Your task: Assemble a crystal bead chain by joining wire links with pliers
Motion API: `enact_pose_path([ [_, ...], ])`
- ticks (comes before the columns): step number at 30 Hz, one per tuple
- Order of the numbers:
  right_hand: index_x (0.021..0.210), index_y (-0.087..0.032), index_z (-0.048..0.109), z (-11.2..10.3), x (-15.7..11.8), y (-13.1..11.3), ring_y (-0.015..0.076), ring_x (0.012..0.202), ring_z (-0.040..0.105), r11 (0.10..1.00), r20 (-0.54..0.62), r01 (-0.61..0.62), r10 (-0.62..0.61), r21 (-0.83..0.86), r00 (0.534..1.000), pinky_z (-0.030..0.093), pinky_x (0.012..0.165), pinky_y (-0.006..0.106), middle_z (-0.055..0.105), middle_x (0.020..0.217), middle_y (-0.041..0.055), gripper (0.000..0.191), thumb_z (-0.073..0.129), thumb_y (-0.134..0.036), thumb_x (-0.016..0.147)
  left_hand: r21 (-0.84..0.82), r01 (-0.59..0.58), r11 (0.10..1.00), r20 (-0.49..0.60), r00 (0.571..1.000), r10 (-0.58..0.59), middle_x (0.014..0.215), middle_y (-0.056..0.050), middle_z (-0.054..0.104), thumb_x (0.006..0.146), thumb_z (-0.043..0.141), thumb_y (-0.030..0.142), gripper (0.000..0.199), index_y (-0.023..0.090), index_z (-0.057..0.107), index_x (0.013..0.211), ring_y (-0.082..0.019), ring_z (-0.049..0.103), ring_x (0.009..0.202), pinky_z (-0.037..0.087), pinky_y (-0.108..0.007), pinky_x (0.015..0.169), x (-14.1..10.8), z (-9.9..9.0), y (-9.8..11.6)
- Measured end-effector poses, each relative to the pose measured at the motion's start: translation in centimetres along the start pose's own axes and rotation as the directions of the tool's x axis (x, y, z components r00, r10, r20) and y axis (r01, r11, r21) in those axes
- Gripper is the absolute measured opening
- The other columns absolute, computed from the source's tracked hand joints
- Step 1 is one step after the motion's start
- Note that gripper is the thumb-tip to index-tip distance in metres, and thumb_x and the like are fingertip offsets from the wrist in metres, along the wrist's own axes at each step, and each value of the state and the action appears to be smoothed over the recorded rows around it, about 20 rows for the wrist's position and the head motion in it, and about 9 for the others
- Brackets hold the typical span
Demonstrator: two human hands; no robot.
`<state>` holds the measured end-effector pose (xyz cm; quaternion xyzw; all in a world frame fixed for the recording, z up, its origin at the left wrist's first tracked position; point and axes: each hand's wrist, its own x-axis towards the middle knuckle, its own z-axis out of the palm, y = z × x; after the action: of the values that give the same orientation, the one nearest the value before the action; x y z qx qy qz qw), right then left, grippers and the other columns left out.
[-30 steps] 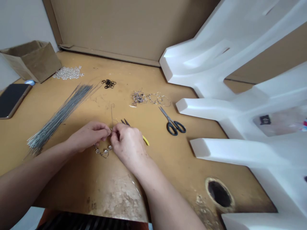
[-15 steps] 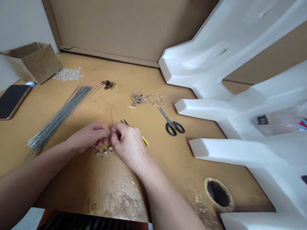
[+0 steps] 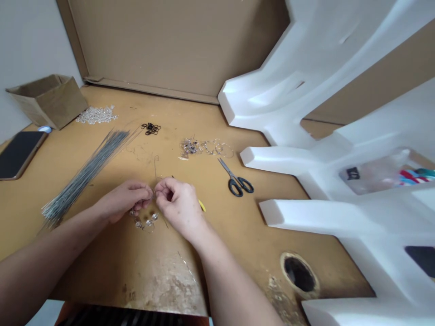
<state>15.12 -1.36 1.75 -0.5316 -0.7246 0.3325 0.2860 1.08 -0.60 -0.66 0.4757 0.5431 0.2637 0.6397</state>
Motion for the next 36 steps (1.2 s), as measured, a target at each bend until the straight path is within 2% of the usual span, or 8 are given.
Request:
enact_pose_path([
  [8,0.066,-0.015,0.054,-0.2,0.2,0.4,0.0066,0.047,0.04,0.991,0.027,0.043,-0.047,0.125,0.999,0.034,0.046,0.018,0.046,0.052,-0.0047,0.01,0.044,-0.013,0.068,-0.094,0.056,0.994,0.018,0.998,-0.055,0.042,0.006,0.038,0.058,0.045,0.017,0.011,0.016,0.042,0.047,-0.004,0.032,0.037,0.025,-0.019,0.04,-0.4,0.3,0.6],
  [14,0.068,-0.016,0.055,0.1,0.2,0.7,0.0075,0.048,0.042,0.99,0.011,0.094,-0.095,0.103,0.995,0.035,0.047,0.019,0.048,0.053,-0.0039,0.011,0.044,-0.012,0.069,-0.112,0.048,0.993,0.027,0.999,-0.046,0.041,0.007,0.038,0.058,0.048,0.017,0.01,0.016,0.044,0.049,-0.004,0.032,0.036,0.028,-0.019,0.04,0.0,0.4,0.2],
  [20,0.068,-0.017,0.055,0.2,0.1,0.6,0.0075,0.048,0.042,0.991,-0.004,0.098,-0.098,0.093,0.995,0.035,0.047,0.019,0.048,0.053,-0.0039,0.01,0.046,-0.014,0.07,-0.103,0.06,0.993,0.028,0.998,-0.057,0.041,0.007,0.037,0.059,0.044,0.014,0.012,0.016,0.04,0.047,-0.004,0.033,0.035,0.025,-0.019,0.04,-0.1,0.4,-0.1],
  [28,0.076,-0.016,0.054,-0.5,0.4,0.8,0.01,0.054,0.045,0.989,0.038,0.081,-0.086,0.121,0.996,0.038,0.053,0.022,0.049,0.059,-0.0019,0.011,0.048,-0.025,0.074,-0.151,0.02,0.988,-0.023,0.999,-0.024,0.04,0.007,0.037,0.06,0.047,0.018,0.015,0.016,0.041,0.047,-0.004,0.032,0.033,0.024,-0.019,0.039,0.1,0.2,0.2],
  [31,0.078,-0.017,0.053,-1.7,0.6,1.0,0.0109,0.055,0.046,0.999,0.067,0.05,-0.051,0.016,0.996,0.038,0.052,0.023,0.051,0.062,-0.0008,0.012,0.048,-0.027,0.074,-0.223,0.004,0.975,-0.053,0.998,-0.017,0.041,0.006,0.037,0.06,0.048,0.018,0.017,0.015,0.042,0.045,-0.004,0.032,0.034,0.024,-0.019,0.039,0.2,-0.1,0.4],
  [33,0.072,-0.018,0.052,-2.6,0.7,1.2,0.0117,0.057,0.046,0.984,0.099,0.032,-0.015,-0.174,0.995,0.037,0.053,0.025,0.053,0.065,0.0008,0.008,0.051,-0.026,0.072,-0.28,0.012,0.96,-0.068,0.997,-0.033,0.041,0.006,0.038,0.06,0.049,0.017,0.016,0.015,0.042,0.046,-0.003,0.031,0.034,0.024,-0.019,0.038,0.3,-0.3,0.4],
  [36,0.068,-0.018,0.051,-3.4,0.7,1.3,0.0138,0.06,0.047,0.877,0.127,-0.01,0.081,-0.48,0.989,0.035,0.055,0.027,0.054,0.071,0.0036,0.011,0.057,-0.027,0.066,-0.344,0.02,0.939,-0.082,0.995,-0.051,0.042,0.005,0.038,0.061,0.048,0.015,0.014,0.015,0.044,0.047,-0.003,0.031,0.033,0.023,-0.018,0.037,0.5,-0.7,0.4],
])
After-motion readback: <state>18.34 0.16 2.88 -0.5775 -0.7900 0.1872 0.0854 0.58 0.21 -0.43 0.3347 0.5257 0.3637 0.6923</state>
